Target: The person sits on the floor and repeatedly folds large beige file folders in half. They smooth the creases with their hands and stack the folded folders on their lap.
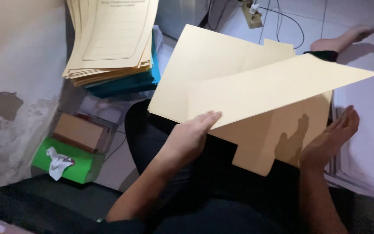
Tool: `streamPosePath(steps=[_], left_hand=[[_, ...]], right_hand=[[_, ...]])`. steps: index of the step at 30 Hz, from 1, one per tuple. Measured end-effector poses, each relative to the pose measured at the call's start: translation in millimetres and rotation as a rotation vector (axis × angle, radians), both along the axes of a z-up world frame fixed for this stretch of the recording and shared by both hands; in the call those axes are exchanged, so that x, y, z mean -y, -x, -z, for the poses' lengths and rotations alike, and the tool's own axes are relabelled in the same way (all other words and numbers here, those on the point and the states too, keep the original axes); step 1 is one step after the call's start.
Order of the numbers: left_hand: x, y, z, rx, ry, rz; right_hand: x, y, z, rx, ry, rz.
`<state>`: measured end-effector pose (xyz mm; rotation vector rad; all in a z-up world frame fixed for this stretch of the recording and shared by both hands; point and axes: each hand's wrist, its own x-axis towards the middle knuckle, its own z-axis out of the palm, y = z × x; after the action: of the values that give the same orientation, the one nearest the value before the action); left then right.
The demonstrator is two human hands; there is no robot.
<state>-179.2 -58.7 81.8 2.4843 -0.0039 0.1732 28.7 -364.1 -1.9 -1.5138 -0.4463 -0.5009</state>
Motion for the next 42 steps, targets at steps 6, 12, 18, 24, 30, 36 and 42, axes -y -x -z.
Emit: streamPosePath(steps=[6,12,18,24,30,36,42], left_hand=[[0,15,-43,0.191,0.554,0.130],[-40,24,-38,0.139,0.810,-0.165],[-62,19,-8,0.593,1.724,-0.216],[-2,-14,58,0.387,0.811,-0.433],[-98,-31,65,0.610,1.283,-0.837],[-194,-29,-1,0.812,1.259,-1.055],[-226,-22,26,0.524,1.100,-1.117]], right_hand=[[-59,21,-50,-0.323,-0.005,-0.593],[-87,50,-79,-0.811,-0.012,-0.473],[-141,71,-127,-0.675,0.106,-0.243],[-178,59,-85,-0.367,-0.054,-0.589],[-184,40,-90,-0.304,0.300,-0.833],[-162,13,-18,-0.449,0.915,-0.501],[-142,2,20,-0.184,0.862,-0.514]])
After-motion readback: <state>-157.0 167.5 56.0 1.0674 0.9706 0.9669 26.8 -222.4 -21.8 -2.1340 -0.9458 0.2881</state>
